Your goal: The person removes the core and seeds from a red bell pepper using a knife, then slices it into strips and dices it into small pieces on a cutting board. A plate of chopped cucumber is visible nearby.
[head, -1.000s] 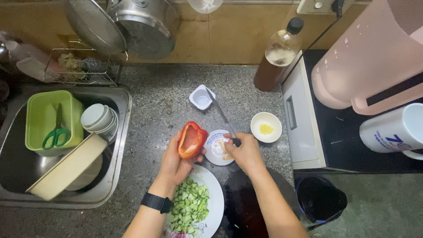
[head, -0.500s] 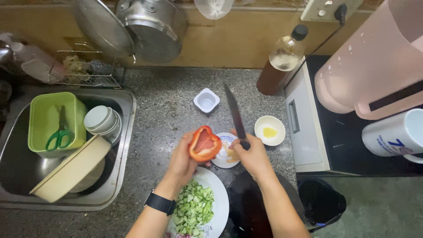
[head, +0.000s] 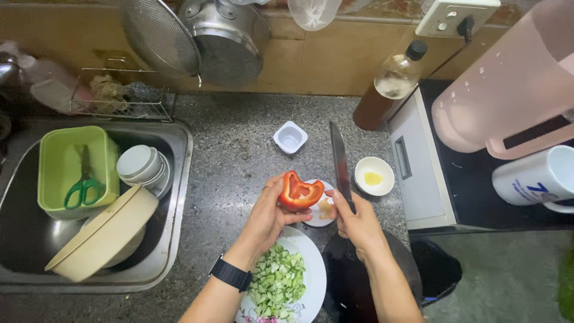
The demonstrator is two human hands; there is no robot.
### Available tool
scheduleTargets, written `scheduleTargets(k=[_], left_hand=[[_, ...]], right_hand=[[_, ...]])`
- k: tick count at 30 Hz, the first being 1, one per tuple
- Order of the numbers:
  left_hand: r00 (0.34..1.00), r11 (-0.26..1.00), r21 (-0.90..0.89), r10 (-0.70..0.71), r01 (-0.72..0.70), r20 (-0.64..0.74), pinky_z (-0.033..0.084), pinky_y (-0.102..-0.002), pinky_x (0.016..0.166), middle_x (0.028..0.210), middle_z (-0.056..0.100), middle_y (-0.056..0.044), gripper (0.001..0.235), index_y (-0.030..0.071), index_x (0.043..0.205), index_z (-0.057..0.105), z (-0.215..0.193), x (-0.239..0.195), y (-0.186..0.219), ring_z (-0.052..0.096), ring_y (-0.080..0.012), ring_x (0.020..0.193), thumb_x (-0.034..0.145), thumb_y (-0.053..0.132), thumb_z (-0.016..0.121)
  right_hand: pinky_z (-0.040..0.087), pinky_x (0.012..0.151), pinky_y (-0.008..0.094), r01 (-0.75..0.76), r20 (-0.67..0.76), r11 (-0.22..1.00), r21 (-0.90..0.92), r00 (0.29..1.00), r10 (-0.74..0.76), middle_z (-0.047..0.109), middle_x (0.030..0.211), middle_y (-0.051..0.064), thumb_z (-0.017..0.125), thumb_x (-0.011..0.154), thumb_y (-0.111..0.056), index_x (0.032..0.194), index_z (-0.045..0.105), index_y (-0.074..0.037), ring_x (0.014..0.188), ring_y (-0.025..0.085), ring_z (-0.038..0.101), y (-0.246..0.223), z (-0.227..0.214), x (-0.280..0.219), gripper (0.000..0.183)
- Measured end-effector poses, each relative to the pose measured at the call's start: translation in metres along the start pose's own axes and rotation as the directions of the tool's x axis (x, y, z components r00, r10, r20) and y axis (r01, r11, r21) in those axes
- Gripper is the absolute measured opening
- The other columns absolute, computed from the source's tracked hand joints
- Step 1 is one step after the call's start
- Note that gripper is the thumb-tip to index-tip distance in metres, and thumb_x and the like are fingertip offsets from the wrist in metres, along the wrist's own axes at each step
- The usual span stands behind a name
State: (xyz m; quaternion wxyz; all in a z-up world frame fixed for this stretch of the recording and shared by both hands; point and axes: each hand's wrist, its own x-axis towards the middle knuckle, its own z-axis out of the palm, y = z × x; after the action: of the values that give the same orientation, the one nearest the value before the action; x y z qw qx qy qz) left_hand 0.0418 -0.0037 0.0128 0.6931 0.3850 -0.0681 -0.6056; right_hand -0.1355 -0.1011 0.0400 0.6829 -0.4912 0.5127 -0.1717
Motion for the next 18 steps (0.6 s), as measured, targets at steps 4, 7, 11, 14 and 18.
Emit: scheduleTargets(k=[4,7,11,14,18], left_hand=[[1.000,0.986,0.167,0.009,-0.005,-0.024,0.063,-0.042,0.070,0.131,0.060,-0.013,0.052,0.015,0.144,0.037,-0.001,-0.001,-0.001,0.071,-0.0254,0.107,0.098,0.031,0.054],[0.998,0.941,0.338,0.048,-0.034,-0.033,0.055,-0.036,0.064,0.125,0.063,-0.016,0.060,0.018,0.145,0.038,0.000,0.003,0.004,0.066,-0.0234,0.096,0.093,0.029,0.066],[0.794,0.278,0.818,0.523,-0.504,0.311,0.055,-0.041,0.091,0.123,0.061,-0.014,0.062,0.009,0.134,0.057,0.013,0.013,0.007,0.065,-0.0280,0.110,0.082,0.023,0.088],[0.808,0.030,0.877,0.404,-0.480,0.428,0.055,-0.043,0.084,0.123,0.059,-0.013,0.060,0.015,0.122,0.065,0.024,0.006,-0.004,0.062,-0.0318,0.108,0.069,0.024,0.090],[0.679,-0.419,0.675,0.166,-0.607,0.715,0.055,-0.043,0.081,0.136,0.057,-0.012,0.062,0.020,0.125,0.064,0.035,0.017,-0.022,0.059,-0.0324,0.113,0.066,0.017,0.085]], right_hand=[[0.024,0.041,0.025,-0.024,-0.009,1.000,0.016,1.000,0.024,0.051,0.071,-0.001,0.054,0.101,-0.036,0.120,0.071,-0.007,0.044,0.005,0.031,0.005,-0.001,-0.010,0.038],[0.023,0.041,0.025,-0.023,-0.037,1.000,0.021,0.999,0.024,0.051,0.071,-0.001,0.053,0.102,-0.036,0.119,0.071,-0.006,0.044,0.005,0.030,0.009,-0.004,-0.013,0.039],[0.022,0.040,0.025,0.009,-0.085,0.998,0.055,0.996,-0.004,0.050,0.068,-0.001,0.053,0.102,-0.035,0.118,0.070,-0.005,0.044,0.005,0.030,0.018,-0.013,-0.012,0.038],[0.023,0.040,0.025,0.052,-0.149,0.993,0.102,0.988,-0.036,0.051,0.067,-0.001,0.053,0.103,-0.034,0.117,0.069,-0.003,0.044,0.004,0.032,0.026,-0.020,-0.014,0.037],[0.022,0.039,0.025,0.041,-0.202,0.990,0.136,0.979,-0.013,0.051,0.065,0.000,0.053,0.102,-0.033,0.118,0.068,-0.004,0.042,0.005,0.031,0.033,-0.031,-0.018,0.036]])
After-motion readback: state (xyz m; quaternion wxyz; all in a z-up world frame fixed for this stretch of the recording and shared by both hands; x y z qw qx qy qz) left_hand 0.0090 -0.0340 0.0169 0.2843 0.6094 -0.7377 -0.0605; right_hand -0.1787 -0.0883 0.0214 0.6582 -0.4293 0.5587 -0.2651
